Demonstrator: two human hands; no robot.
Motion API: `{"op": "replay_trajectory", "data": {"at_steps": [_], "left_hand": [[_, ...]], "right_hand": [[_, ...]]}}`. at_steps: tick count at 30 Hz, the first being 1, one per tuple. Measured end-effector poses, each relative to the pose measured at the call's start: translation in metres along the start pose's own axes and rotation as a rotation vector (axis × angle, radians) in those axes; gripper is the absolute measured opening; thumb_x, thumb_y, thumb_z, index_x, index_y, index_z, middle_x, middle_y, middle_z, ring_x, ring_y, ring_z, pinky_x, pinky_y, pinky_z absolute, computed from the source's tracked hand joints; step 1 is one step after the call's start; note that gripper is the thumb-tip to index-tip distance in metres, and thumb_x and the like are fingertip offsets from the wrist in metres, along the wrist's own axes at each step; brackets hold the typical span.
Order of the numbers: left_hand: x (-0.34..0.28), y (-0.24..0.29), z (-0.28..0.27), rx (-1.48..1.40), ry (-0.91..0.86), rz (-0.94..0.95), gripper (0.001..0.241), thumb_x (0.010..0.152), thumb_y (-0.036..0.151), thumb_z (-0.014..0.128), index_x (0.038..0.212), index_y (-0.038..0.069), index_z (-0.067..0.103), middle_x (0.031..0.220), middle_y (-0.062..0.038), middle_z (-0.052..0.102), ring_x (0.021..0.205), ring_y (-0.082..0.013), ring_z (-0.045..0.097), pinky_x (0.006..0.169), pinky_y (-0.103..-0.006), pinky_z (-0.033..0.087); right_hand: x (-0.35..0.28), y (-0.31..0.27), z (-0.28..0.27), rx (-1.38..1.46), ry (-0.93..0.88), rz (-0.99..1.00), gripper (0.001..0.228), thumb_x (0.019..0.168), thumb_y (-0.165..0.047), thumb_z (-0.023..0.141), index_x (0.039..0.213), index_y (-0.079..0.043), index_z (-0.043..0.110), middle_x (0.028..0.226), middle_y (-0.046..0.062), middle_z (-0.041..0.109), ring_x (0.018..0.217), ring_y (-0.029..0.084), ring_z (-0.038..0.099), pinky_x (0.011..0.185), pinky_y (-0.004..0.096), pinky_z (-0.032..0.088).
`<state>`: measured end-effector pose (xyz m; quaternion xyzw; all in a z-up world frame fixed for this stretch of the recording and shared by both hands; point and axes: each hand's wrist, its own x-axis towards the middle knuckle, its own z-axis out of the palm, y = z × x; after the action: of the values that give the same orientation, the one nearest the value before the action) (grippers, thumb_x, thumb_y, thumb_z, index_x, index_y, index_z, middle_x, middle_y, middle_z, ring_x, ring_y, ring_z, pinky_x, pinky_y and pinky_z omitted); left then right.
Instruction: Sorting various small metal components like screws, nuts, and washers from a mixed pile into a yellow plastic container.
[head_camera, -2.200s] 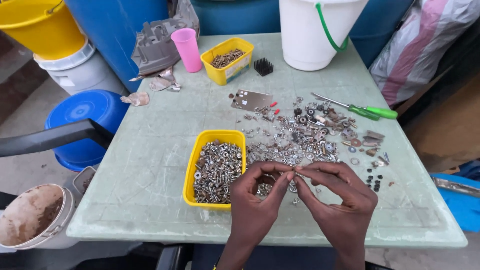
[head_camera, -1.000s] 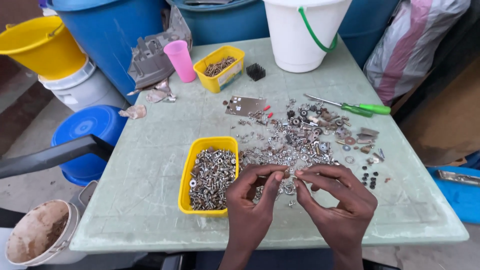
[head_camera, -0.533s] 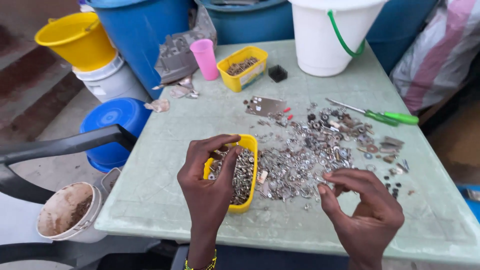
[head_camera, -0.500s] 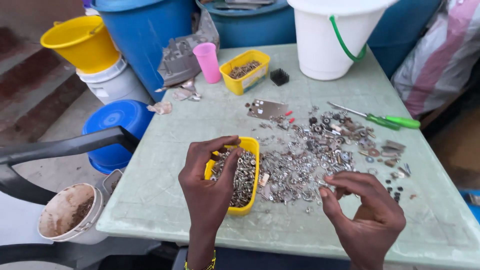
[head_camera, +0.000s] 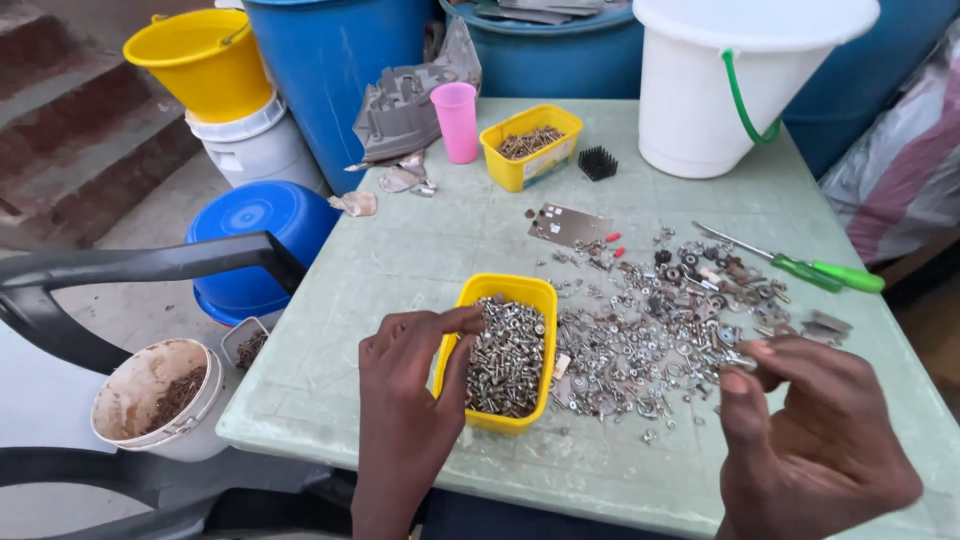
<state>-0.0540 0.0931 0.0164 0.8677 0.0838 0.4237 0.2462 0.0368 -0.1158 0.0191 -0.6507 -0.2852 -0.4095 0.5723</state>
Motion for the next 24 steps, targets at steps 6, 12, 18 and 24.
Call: {"op": "replay_trajectory", "data": {"at_steps": [6, 12, 18, 24], "left_hand": [[-0.004, -0.002, 0.013, -0.046, -0.029, 0.113, 0.018, 0.09, 0.011, 0.065, 0.105, 0.02, 0.067, 0.105, 0.008, 0.074, 0.095, -0.0191, 0.065, 0.076, -0.0371, 0.037], [-0.02, 0.005, 0.036, -0.102, -0.113, 0.238, 0.021, 0.086, 0.0, 0.063, 0.103, 0.011, 0.07, 0.098, -0.001, 0.074, 0.085, -0.0227, 0.066, 0.085, -0.0415, 0.048], [-0.049, 0.047, 0.09, -0.342, -0.433, 0.27, 0.029, 0.083, -0.003, 0.055, 0.111, 0.004, 0.063, 0.099, -0.014, 0.065, 0.09, -0.0326, 0.062, 0.076, -0.0426, 0.049], [-0.041, 0.037, 0.144, -0.124, -0.487, 0.153, 0.02, 0.092, 0.006, 0.057, 0.111, 0.006, 0.063, 0.1, -0.015, 0.062, 0.099, -0.0359, 0.053, 0.076, -0.0488, 0.047]], "right_hand": [[0.011, 0.017, 0.042, -0.106, -0.367, -0.088, 0.022, 0.087, -0.007, 0.076, 0.108, -0.004, 0.071, 0.095, 0.01, 0.075, 0.078, 0.016, 0.067, 0.074, 0.03, 0.053], [0.002, 0.054, 0.007, -0.197, -0.561, 0.277, 0.032, 0.081, -0.017, 0.076, 0.112, -0.011, 0.073, 0.096, 0.006, 0.078, 0.065, 0.01, 0.068, 0.062, 0.023, 0.06], [0.01, 0.065, -0.034, -0.365, -0.492, 0.269, 0.015, 0.085, -0.008, 0.076, 0.1, -0.006, 0.076, 0.101, 0.003, 0.076, 0.064, 0.007, 0.058, 0.064, 0.025, 0.046], [0.003, 0.081, -0.054, -0.362, -0.639, 0.413, 0.019, 0.078, -0.013, 0.079, 0.097, -0.016, 0.08, 0.097, -0.005, 0.08, 0.065, 0.006, 0.065, 0.057, 0.024, 0.047]]}}
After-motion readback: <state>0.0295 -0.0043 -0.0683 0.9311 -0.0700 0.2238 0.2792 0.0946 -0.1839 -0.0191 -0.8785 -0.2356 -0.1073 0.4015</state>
